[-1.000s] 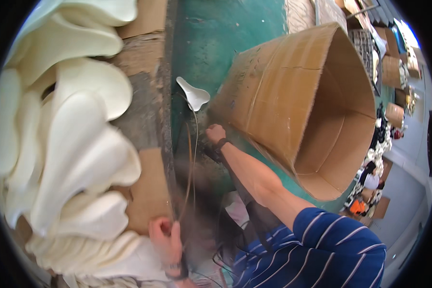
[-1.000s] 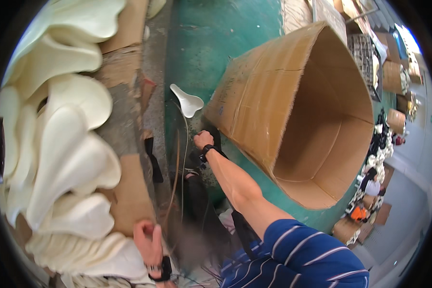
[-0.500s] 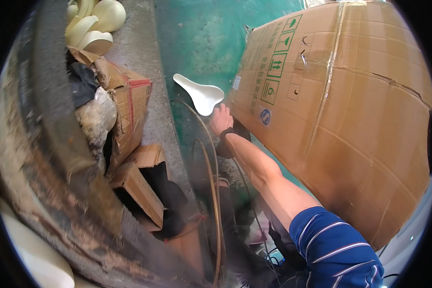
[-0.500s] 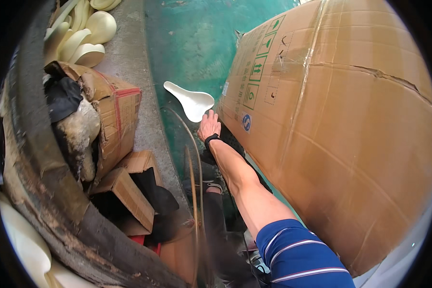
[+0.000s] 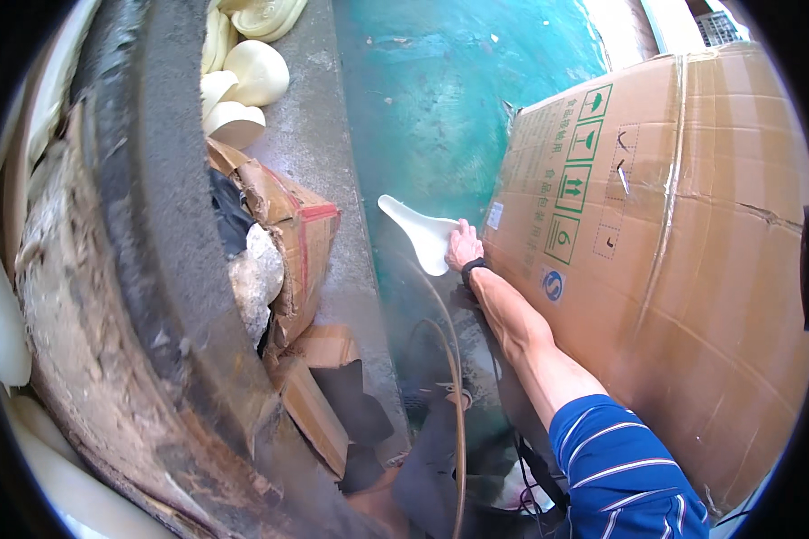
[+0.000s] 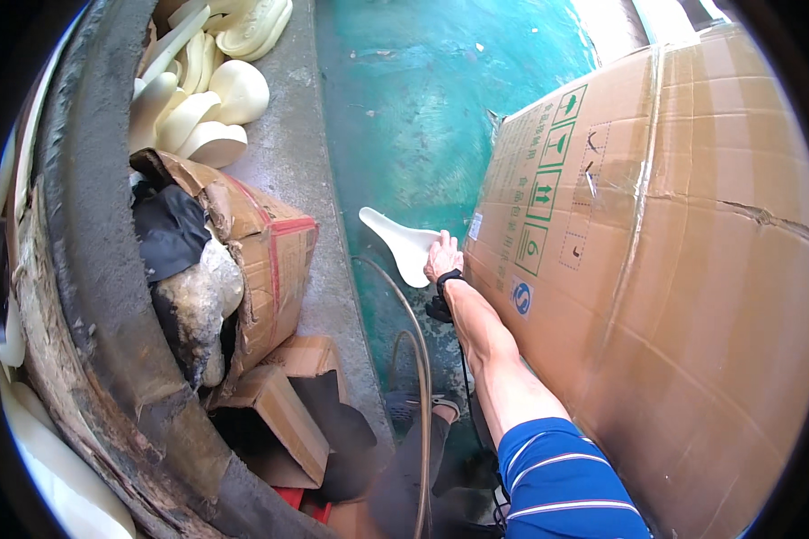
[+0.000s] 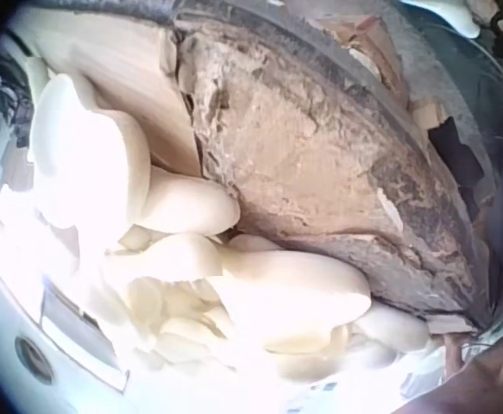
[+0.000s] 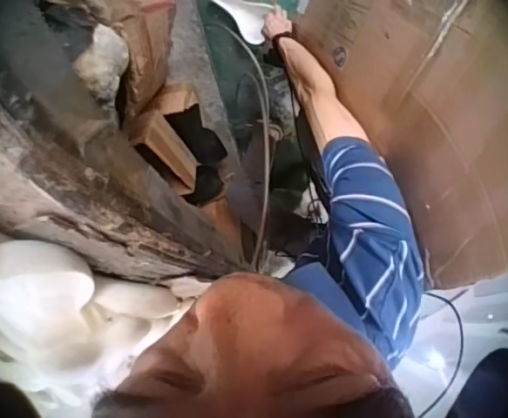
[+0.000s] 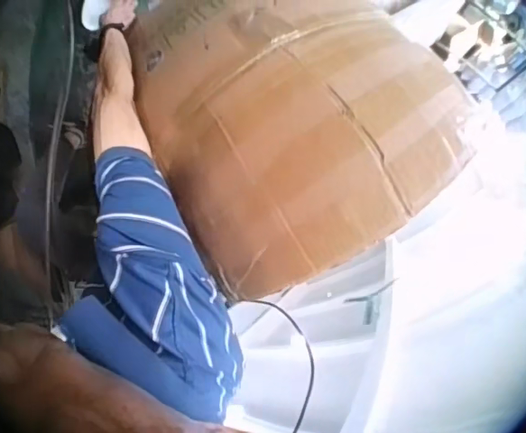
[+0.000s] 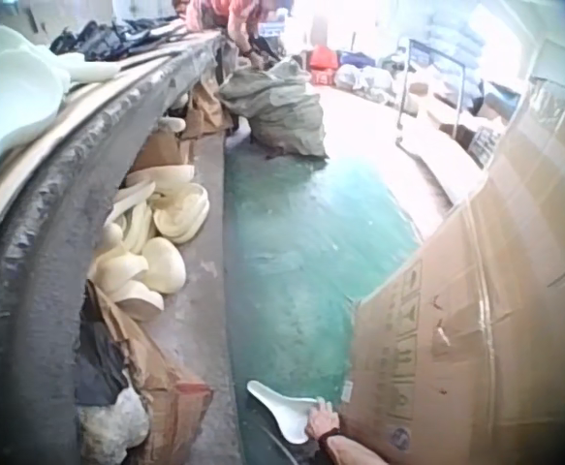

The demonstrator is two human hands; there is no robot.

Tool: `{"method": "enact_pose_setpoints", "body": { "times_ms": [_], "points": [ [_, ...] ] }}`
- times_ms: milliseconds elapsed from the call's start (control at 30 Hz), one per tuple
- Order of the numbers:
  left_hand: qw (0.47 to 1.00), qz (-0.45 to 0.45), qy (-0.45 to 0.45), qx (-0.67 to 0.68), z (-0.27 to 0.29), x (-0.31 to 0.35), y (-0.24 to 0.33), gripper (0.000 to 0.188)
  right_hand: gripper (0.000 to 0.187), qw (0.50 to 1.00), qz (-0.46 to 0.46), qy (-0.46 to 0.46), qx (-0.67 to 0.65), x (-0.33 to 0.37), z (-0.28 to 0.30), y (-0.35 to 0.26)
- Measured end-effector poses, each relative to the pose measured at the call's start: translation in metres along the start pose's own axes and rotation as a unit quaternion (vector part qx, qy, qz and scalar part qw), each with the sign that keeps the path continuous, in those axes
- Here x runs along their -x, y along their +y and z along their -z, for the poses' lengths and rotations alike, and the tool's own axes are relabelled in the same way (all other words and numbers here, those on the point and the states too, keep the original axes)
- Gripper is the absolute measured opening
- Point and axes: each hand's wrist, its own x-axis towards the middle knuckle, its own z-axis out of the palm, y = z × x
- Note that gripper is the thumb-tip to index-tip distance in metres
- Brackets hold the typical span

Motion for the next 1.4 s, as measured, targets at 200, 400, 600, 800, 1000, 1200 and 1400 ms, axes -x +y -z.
{"method": "enact_pose_setpoints", "body": {
  "times_ms": [200, 400, 600, 800, 1000, 1200, 1400],
  "points": [
    [1.000, 0.003, 0.021, 0.022, -0.005, 0.023, 0.005, 0.044, 0.020, 0.994, 0.085, 0.055, -0.043, 0.019, 0.035, -0.009],
    [0.999, -0.017, 0.038, 0.030, 0.005, 0.076, 0.012, 0.046, 0.011, 0.987, 0.045, 0.152, -0.013, 0.090, 0.130, -0.033],
    [0.987, -0.124, 0.106, -0.001, -0.005, 0.076, -0.018, 0.055, 0.020, 0.944, 0.051, 0.280, -0.167, 0.201, 0.258, -0.053],
    [0.969, -0.161, 0.168, 0.080, -0.017, 0.073, -0.032, 0.057, 0.029, 0.914, 0.065, 0.295, -0.272, 0.325, 0.429, -0.095],
    [0.958, -0.163, 0.177, 0.156, -0.022, 0.072, -0.054, 0.043, 0.028, 0.867, 0.210, 0.304, -0.334, 0.471, 0.559, -0.131],
    [0.871, -0.194, 0.204, 0.403, 0.001, 0.172, -0.059, 0.029, 0.027, 0.801, 0.421, 0.207, -0.371, 0.621, 0.598, -0.182],
    [0.778, -0.101, 0.395, 0.478, -0.007, 0.212, -0.110, 0.027, 0.028, 0.715, 0.656, 0.124, -0.208, 0.699, 0.582, -0.226]
  ]
}}
